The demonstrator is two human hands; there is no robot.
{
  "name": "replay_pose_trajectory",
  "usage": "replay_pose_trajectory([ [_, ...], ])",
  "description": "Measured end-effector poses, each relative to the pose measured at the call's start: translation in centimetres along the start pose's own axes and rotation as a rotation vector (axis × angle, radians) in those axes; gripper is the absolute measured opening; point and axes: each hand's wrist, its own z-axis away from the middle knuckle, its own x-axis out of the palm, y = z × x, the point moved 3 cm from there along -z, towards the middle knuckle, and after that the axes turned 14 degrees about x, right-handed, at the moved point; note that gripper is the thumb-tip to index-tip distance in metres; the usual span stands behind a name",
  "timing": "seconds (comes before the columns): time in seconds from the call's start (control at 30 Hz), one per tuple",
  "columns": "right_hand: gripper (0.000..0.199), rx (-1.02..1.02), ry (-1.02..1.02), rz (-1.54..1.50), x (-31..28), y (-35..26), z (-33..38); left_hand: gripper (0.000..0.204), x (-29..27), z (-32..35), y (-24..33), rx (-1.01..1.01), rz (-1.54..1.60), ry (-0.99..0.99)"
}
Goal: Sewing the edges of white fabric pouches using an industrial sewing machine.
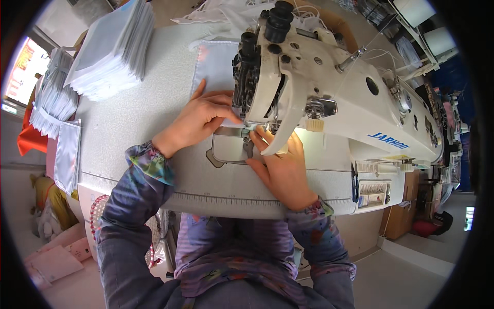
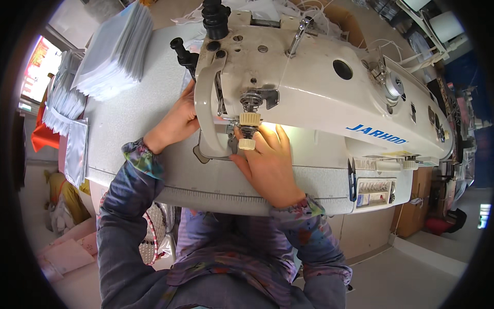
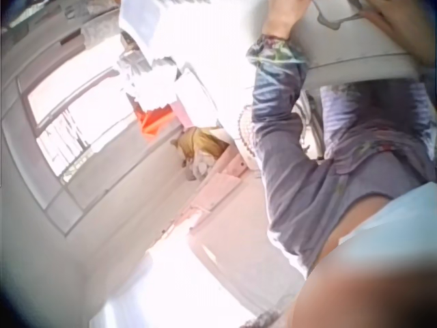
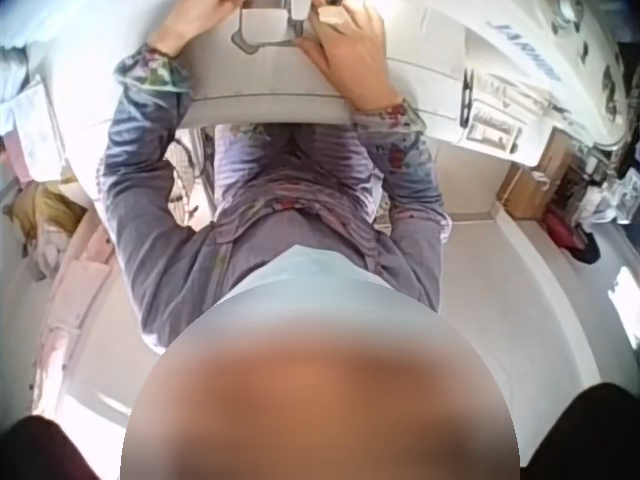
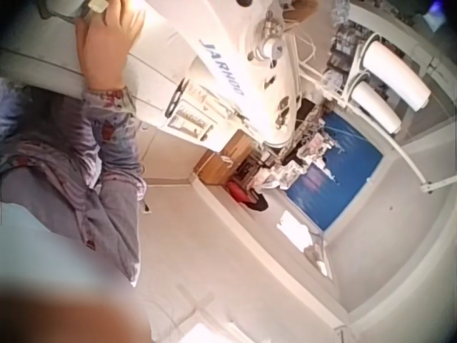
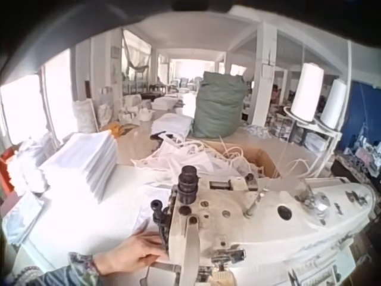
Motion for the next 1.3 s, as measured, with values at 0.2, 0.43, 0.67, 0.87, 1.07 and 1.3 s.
replay_pose_trajectory([
  [0.2,0.038,-0.004,0.103,0.032,0.1,0.3,-0.3,0.034,-0.6,-0.1,3.4,-0.014,-0.209,-0.019],
  [0.43,0.040,0.037,0.057,0.143,0.7,1.5,-1.3,0.042,1.9,1.8,8.7,-0.064,-0.403,-0.019],
  [0.67,0.035,0.045,0.053,0.094,0.8,1.6,-1.3,0.045,2.4,2.3,9.0,-0.046,-0.345,0.018],
  [0.87,0.035,0.006,0.084,0.109,0.4,1.4,-1.2,0.047,2.1,1.8,8.9,-0.041,-0.347,0.007],
  [1.07,0.035,0.038,0.060,0.071,-0.1,1.2,-1.3,0.035,1.6,1.5,8.5,-0.007,-0.303,0.072],
  [1.3,0.044,-0.098,-0.010,-0.141,-0.4,0.6,0.0,0.027,1.0,3.6,9.2,0.018,-0.043,0.032],
])
